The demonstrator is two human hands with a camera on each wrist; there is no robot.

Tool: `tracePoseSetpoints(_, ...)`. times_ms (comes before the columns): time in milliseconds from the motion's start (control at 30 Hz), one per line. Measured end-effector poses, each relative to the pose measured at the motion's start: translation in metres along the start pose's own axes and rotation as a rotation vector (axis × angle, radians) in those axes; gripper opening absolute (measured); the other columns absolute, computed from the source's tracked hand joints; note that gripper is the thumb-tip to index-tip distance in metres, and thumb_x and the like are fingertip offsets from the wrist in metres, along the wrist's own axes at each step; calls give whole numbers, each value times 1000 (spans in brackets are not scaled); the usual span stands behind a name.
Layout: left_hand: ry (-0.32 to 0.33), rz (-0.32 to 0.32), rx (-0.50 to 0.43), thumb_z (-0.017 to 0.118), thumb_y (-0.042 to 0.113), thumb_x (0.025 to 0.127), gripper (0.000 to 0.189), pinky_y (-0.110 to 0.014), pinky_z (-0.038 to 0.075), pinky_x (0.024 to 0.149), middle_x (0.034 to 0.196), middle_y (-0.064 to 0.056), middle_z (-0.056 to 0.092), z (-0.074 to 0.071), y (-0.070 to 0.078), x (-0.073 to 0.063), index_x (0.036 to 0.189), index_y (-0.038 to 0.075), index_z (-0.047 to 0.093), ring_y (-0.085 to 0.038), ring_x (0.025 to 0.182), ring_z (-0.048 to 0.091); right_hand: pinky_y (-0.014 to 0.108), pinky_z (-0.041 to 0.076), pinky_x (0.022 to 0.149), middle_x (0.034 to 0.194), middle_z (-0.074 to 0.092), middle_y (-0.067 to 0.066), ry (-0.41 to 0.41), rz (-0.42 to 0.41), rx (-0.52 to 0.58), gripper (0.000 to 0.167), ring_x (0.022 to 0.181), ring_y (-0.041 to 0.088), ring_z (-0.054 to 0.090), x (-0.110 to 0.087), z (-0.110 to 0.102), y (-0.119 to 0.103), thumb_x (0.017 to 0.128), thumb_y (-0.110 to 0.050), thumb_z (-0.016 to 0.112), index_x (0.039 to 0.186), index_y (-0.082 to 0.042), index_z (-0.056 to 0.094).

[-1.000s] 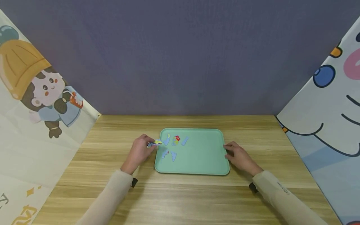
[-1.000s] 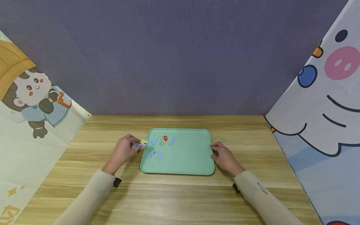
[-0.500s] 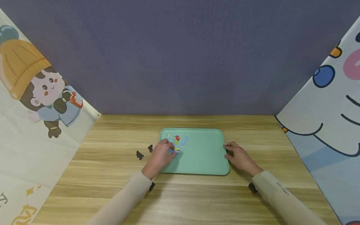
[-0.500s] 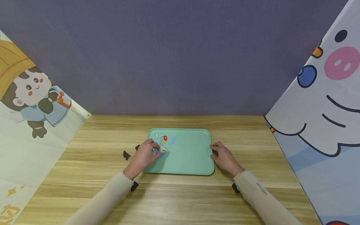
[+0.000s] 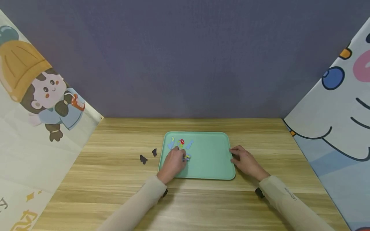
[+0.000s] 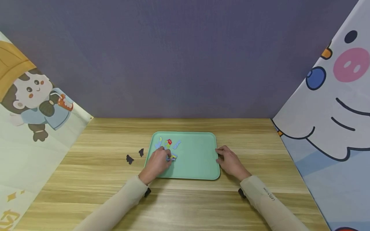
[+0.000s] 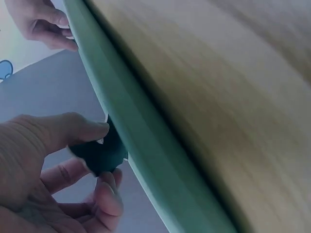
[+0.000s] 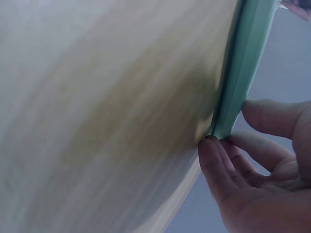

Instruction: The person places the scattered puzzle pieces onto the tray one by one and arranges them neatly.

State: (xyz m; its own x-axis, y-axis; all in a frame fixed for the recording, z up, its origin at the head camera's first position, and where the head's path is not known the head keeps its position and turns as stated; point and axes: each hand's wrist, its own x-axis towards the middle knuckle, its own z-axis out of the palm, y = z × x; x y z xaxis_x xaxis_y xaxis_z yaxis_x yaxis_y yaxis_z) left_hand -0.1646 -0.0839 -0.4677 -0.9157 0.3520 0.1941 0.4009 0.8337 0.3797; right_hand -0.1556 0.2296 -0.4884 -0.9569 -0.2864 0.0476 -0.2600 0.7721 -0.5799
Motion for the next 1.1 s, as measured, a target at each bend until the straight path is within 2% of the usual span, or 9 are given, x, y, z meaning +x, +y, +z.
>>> tracePoseSetpoints(300, -50, 0, 53, 66, -2, 69, 17, -30, 38, 48, 62, -2, 46, 9, 9, 3, 67, 10, 55, -17, 58, 44, 52, 41, 92, 124, 51, 16, 5, 4, -10, 45, 113, 36, 49, 1, -1, 0, 88, -5, 64, 129, 7, 52)
tracePoseSetpoints(400, -63, -11, 54, 66, -1, 71, 17, -30, 38, 47, 61, -2, 46, 10, 12, 4, 68, 10, 53, -18, 57, 45, 52, 42, 92, 124, 51, 16, 6, -5, -14, 44, 113, 37, 50, 2, -1, 0, 88, -5, 65, 129, 8, 52)
tracePoseSetpoints(667, -87, -18, 50, 73, 13, 81, 14, -30, 41, 48, 65, -5, 53, 13, 13, 6, 76, 7, 62, -20, 59, 50, 50, 42, 92, 124, 51, 16, 16, -23, -10, 44, 112, 35, 51, 2, -1, 0, 88, -4, 64, 129, 8, 52)
tracePoseSetpoints(833, -107, -29, 35, 73, 17, 83, 14, -28, 42, 50, 69, -5, 57, 12, 13, 6, 81, 5, 67, -18, 60, 50, 50, 43, 91, 124, 51, 16, 12, -23, -11, 44, 112, 35, 51, 1, -2, -1, 88, -4, 64, 129, 8, 52)
tracePoseSetpoints(967, -97, -21, 17, 74, 16, 82, 14, -29, 45, 54, 75, -6, 59, 6, 11, 3, 87, 4, 70, -18, 67, 52, 51, 42, 92, 124, 51, 16, 6, -20, -9, 44, 112, 36, 50, 1, -2, -1, 88, -4, 64, 128, 8, 52)
tracePoseSetpoints(1100, -75, -30, -18, 74, 15, 81, 19, -31, 47, 59, 82, -8, 58, -5, 8, 1, 95, 3, 70, -19, 72, 54, 51, 42, 92, 124, 51, 17, 9, -16, -6, 44, 113, 36, 50, 0, -3, -1, 88, -4, 64, 128, 8, 52)
